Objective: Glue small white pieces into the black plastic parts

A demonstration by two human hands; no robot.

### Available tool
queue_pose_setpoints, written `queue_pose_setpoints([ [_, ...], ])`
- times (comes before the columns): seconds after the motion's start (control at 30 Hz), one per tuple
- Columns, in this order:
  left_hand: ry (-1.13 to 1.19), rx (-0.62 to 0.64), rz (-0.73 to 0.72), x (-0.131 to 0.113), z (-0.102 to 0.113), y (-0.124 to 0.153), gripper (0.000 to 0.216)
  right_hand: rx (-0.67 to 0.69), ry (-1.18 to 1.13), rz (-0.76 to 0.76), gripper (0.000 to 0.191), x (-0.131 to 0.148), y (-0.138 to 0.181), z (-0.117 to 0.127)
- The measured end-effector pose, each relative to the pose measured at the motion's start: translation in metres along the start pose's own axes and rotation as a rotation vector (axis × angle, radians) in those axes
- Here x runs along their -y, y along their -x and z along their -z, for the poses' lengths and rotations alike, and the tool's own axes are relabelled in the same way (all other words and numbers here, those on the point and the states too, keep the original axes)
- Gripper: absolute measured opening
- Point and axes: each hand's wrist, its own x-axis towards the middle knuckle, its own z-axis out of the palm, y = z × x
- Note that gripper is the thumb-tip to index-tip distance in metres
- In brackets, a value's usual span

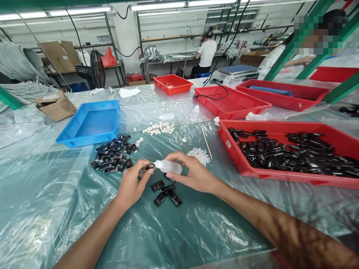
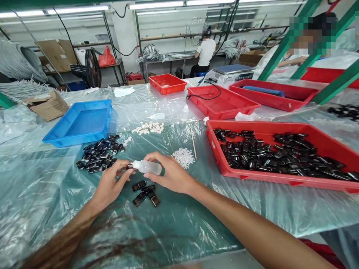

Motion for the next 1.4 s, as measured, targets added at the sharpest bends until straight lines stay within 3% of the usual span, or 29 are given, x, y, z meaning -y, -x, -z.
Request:
queue_pose_setpoints([
  [0.33, 0.000, 0.004, -0.050, -0.002, 0.008, 0.002, 0.026, -0.095, 0.219, 0.381, 0.033, -0.009, -0.001, 0.003],
  [0.67, -0.028, 0.007, -0.117, -0.001, 0.012, 0.001, 0.019, -0.175, 0.269, 0.460, 0.044, 0.007, 0.008, -0.002],
  [1.4, -0.017, 0.027, -0.143, -0.010, 0.010, 0.003, 0.015, -0.240, 0.322, 0.588, 0.038, 0.013, 0.012, -0.007],
])
